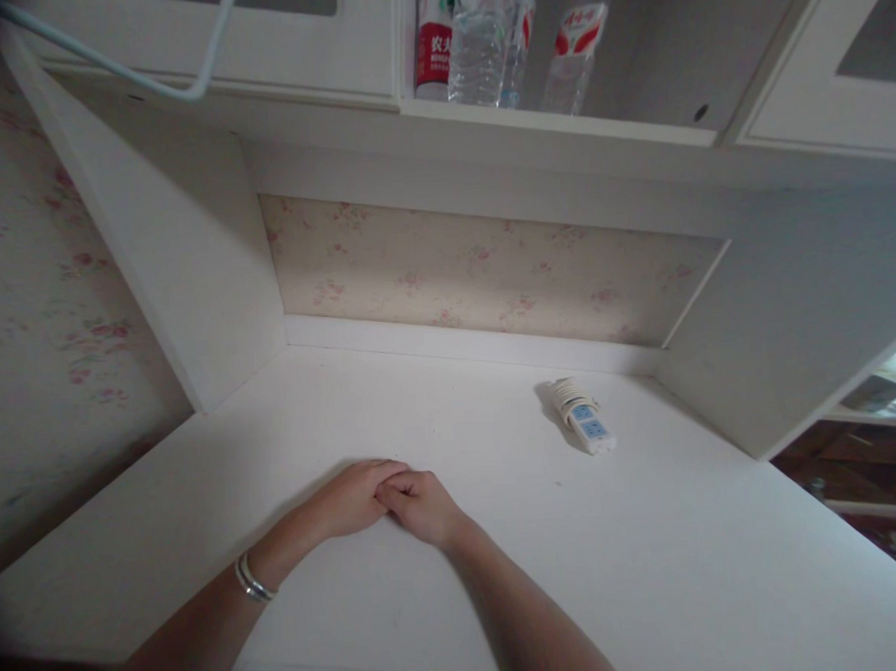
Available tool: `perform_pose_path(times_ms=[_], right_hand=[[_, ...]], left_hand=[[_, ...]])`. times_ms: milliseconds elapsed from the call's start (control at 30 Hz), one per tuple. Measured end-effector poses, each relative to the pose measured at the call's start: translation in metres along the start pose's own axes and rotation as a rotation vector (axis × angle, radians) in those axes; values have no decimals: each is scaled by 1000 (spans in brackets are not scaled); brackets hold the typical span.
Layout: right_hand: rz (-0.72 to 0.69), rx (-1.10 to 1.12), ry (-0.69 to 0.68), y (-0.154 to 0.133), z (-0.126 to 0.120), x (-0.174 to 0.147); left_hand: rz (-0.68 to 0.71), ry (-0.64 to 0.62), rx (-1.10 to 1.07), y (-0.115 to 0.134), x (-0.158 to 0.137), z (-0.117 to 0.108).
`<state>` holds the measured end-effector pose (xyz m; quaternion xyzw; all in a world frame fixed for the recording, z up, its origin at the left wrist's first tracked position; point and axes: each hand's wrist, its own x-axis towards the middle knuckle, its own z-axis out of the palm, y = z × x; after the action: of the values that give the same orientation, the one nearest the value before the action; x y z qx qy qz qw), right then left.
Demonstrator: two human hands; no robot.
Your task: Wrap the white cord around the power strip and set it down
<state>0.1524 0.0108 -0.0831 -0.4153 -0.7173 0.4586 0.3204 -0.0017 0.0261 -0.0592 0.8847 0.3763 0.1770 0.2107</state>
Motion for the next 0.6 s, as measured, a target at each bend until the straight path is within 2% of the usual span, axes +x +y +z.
perform_pose_path(times_ms=[400, 600], right_hand=[[-2, 2, 3, 3, 1, 1], [-8, -5, 6, 1, 1, 1]], left_hand=[[-13, -4, 10, 1, 0, -1], [26, 17, -14, 0, -1, -1]])
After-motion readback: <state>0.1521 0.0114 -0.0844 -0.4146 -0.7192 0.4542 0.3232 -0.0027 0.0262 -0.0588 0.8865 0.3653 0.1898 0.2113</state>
